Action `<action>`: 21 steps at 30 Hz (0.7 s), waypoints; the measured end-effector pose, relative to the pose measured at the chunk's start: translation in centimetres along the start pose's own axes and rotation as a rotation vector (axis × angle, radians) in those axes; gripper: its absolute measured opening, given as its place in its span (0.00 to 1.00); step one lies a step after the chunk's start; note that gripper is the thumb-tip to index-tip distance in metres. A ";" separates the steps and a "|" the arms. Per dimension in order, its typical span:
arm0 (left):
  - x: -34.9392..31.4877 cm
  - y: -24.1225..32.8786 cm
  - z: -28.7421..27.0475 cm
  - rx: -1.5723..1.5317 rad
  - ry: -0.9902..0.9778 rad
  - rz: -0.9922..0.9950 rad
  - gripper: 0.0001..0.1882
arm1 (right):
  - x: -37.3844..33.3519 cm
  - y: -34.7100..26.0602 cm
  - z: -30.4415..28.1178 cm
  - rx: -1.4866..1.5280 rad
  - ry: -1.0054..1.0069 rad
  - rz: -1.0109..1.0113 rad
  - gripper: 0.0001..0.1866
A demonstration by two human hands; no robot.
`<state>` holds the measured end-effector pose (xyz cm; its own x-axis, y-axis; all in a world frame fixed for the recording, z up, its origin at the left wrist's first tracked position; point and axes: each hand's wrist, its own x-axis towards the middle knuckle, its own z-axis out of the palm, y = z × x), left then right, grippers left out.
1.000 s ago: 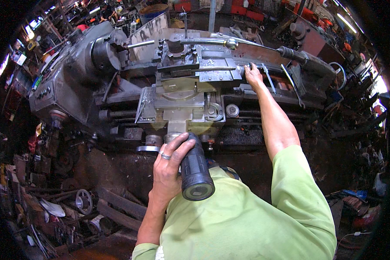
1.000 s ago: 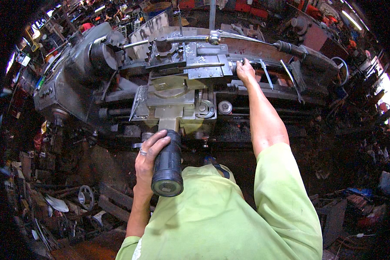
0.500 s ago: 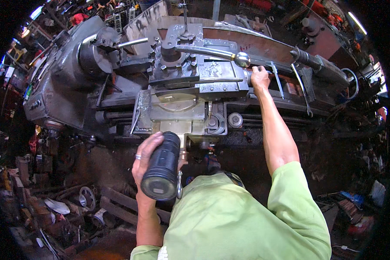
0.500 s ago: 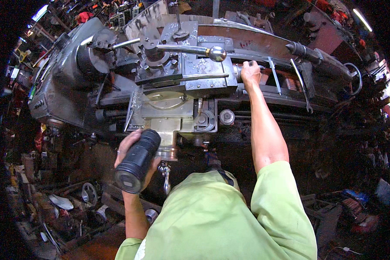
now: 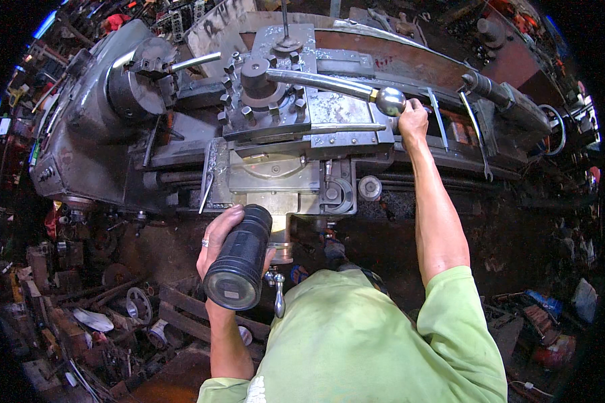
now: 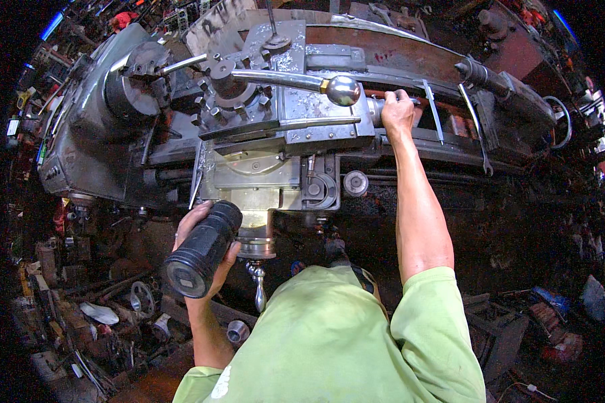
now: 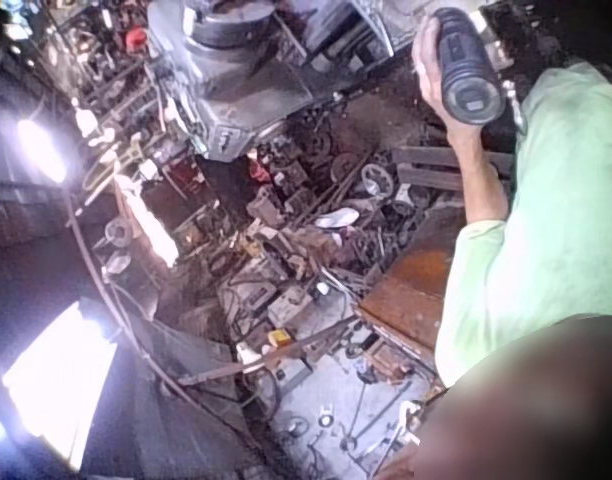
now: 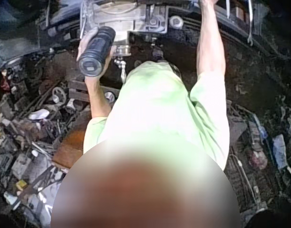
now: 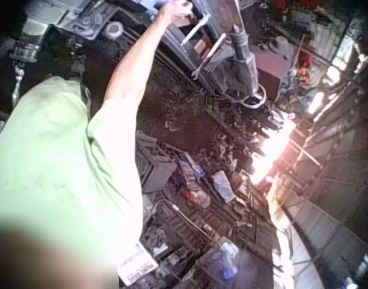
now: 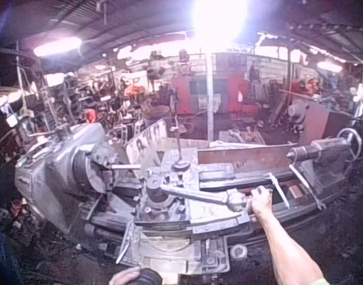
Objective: The person operates a metal lathe, adjusting the chuck and tool post, then uses a caliper to measure a metal workpiece. They clean metal shavings with a brush and inspect the setup with a flashlight.
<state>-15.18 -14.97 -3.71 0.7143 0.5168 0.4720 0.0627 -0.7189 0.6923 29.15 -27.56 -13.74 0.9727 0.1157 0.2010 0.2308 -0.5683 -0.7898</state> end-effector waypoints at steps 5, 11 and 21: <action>0.2 0.0 0.0 0.002 -0.005 0.007 0.37 | 0.1 0.0 0.0 0.010 -0.006 0.010 0.16; 0.6 -0.1 -0.1 0.026 -0.013 0.007 0.38 | 0.2 0.1 0.1 0.014 0.002 -0.018 0.17; 0.2 0.2 -0.3 -0.001 -0.012 0.017 0.38 | -0.2 0.0 -0.2 0.049 -0.006 -0.001 0.18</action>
<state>-15.26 -14.85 -3.32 0.7238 0.4985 0.4771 0.0495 -0.7272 0.6846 29.00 -27.71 -13.68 0.9726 0.1212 0.1982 0.2322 -0.5278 -0.8170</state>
